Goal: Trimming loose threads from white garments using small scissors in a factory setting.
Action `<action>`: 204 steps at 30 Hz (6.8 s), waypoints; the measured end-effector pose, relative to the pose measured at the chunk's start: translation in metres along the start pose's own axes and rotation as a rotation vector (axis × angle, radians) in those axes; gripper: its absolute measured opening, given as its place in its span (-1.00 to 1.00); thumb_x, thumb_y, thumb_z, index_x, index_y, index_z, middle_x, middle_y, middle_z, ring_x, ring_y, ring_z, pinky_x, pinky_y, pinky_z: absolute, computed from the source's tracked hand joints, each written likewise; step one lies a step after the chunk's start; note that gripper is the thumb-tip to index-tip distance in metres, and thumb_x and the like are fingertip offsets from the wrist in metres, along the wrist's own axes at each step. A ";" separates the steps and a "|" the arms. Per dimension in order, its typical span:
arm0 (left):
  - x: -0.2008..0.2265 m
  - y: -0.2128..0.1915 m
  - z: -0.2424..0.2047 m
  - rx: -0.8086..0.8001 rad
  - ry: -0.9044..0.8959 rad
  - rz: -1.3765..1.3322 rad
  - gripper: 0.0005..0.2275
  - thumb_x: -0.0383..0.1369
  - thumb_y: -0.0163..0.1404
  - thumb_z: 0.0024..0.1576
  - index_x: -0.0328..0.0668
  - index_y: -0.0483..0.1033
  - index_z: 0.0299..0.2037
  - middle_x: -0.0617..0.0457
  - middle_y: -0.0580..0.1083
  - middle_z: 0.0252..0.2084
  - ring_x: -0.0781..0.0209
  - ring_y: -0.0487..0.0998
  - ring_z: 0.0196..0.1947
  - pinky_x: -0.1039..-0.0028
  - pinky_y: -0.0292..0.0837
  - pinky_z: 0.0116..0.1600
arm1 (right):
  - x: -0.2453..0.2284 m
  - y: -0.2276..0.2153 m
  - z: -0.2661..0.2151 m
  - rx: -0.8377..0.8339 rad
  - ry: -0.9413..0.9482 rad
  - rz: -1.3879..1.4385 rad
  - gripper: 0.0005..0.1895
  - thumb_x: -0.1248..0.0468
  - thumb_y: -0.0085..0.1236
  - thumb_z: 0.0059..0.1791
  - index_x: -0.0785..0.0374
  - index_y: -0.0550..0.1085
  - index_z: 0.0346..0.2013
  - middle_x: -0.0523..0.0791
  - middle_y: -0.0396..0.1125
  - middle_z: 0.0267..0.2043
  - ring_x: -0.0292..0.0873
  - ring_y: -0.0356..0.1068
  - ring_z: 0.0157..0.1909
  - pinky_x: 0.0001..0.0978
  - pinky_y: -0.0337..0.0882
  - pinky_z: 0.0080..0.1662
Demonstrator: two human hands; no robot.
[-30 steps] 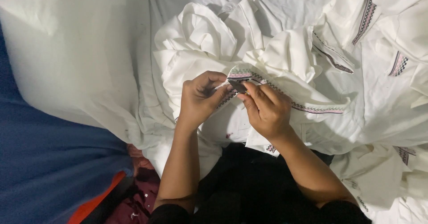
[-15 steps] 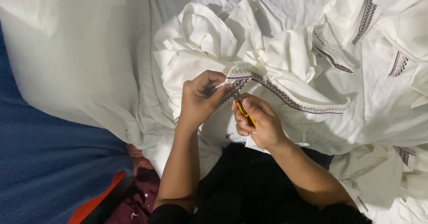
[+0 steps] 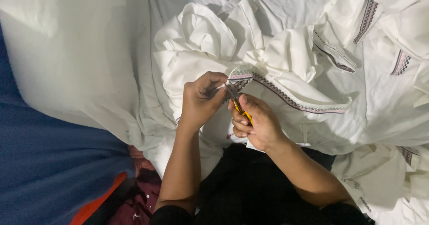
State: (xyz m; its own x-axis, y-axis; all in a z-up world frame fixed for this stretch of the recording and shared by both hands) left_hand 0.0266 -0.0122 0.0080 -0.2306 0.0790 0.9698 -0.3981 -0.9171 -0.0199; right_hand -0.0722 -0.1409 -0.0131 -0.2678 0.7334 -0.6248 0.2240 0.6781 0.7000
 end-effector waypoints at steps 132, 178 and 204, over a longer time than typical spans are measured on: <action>0.027 0.014 -0.010 0.061 -0.057 0.164 -0.95 -0.50 0.15 0.17 -0.30 0.65 -0.30 -0.14 0.60 -0.46 -0.07 0.68 -0.37 0.26 0.56 -0.17 | 0.011 -0.009 -0.031 -0.044 -0.080 -0.125 -0.62 0.12 -0.18 0.18 0.46 0.30 -0.01 -0.11 0.09 -0.56 -0.38 0.01 -0.74 -0.28 0.43 -0.50; 0.021 0.026 -0.035 -0.024 0.080 0.345 -0.94 -0.51 0.09 0.20 -0.24 0.56 -0.33 -0.10 0.53 -0.54 -0.10 0.62 -0.50 0.29 0.54 -0.35 | 0.038 0.001 -0.062 0.110 0.174 0.458 -0.69 0.02 -0.12 0.19 0.14 0.47 -0.11 -0.30 -0.04 -0.62 -0.41 -0.07 -0.70 -0.43 0.27 -0.43; 0.013 0.031 -0.058 0.107 0.157 0.447 -0.92 -0.49 0.34 0.03 -0.16 0.70 -0.35 0.02 0.54 -0.37 0.07 0.58 -0.43 0.37 0.51 -0.27 | -0.008 -0.034 -0.069 0.055 -0.304 -0.011 -0.64 0.06 -0.19 0.20 0.32 0.37 -0.04 -0.13 0.11 -0.52 -0.35 0.04 -0.71 -0.20 0.44 -0.44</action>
State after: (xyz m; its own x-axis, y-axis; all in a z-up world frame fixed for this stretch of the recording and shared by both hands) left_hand -0.0405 -0.0164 0.0057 -0.4923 -0.2813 0.8237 -0.1378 -0.9092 -0.3929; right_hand -0.1420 -0.1733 -0.0083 0.0204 0.7006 -0.7133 0.2752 0.6819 0.6777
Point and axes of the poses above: each hand's wrist, its own z-axis towards the middle knuckle, its own y-axis out of the palm, x = y × z, the point moved 3 cm from there along z, towards the middle knuckle
